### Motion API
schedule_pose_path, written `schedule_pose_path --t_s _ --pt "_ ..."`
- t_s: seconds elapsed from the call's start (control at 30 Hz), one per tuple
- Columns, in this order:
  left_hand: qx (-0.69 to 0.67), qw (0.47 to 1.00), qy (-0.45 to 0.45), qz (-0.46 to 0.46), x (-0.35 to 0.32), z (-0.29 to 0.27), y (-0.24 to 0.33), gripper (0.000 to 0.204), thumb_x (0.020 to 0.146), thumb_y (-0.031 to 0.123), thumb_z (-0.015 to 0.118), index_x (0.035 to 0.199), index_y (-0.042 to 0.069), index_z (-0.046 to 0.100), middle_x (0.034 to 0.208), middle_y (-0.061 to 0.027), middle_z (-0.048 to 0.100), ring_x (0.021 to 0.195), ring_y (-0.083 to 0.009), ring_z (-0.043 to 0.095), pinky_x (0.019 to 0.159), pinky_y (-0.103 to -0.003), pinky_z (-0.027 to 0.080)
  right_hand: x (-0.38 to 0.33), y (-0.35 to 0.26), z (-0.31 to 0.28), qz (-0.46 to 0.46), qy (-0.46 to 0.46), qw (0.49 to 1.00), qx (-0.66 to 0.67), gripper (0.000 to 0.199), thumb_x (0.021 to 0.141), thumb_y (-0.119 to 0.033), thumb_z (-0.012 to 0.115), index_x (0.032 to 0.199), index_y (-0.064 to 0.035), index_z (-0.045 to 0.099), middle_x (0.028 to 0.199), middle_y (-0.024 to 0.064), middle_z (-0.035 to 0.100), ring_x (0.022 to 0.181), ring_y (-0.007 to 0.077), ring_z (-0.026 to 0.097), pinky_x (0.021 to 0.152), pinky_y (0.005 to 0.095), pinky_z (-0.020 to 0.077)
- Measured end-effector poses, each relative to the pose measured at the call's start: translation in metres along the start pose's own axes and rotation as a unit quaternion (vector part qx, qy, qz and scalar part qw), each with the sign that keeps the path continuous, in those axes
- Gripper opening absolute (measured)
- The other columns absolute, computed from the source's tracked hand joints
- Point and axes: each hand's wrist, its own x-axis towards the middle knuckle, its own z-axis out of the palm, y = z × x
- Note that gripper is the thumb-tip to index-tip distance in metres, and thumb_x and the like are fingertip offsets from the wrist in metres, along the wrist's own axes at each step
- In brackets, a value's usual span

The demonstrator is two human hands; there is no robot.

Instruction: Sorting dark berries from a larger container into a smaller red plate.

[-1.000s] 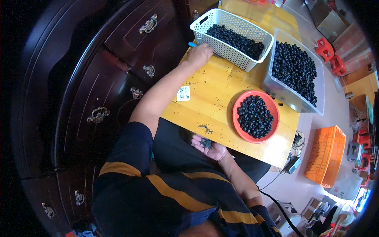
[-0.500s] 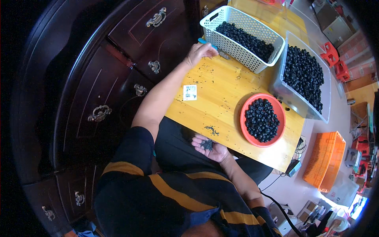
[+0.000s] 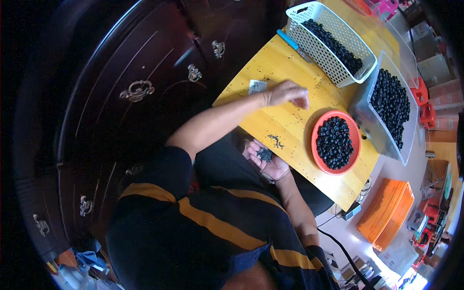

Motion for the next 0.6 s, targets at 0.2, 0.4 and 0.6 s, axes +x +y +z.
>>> schedule_pose_path --t_s 0.2,0.4,0.6 --pt "0.085 0.994 -0.033 0.064 -0.073 0.09 0.003 0.049 0.102 0.043 0.049 0.094 0.001 0.073 0.092 -0.01 0.074 0.089 -0.0177 0.07 0.085 -0.033 0.053 -0.017 0.005 -0.007 -0.053 0.014 0.998 -0.018 0.059 0.1 -0.047 0.048 0.13 0.0041 0.054 0.127 0.0217 0.061 0.114 0.0364 0.062 0.101 0.0494 0.0522" --pt "0.146 0.984 -0.005 0.101 -0.137 0.131 -0.001 0.037 0.099 0.035 0.058 0.093 0.002 0.073 0.086 -0.0145 0.073 0.083 -0.0222 0.071 0.078 -0.035 0.053 -0.031 0.016 -0.016 -0.138 -0.055 0.985 -0.086 0.051 0.102 -0.041 0.048 0.136 -0.0037 0.05 0.133 0.0155 0.057 0.12 0.0278 0.059 0.103 0.0437 0.0497" --pt "0.03 0.996 0.018 0.077 -0.153 0.105 0.009 0.044 0.103 0.037 0.05 0.094 0.0 0.072 0.092 -0.0117 0.074 0.085 -0.0202 0.07 0.081 -0.034 0.054 -0.032 0.021 -0.018 -0.057 -0.078 0.995 0.004 0.045 0.105 -0.029 0.04 0.134 0.0033 0.05 0.133 0.0233 0.056 0.127 0.0377 0.053 0.109 0.05 0.0447"
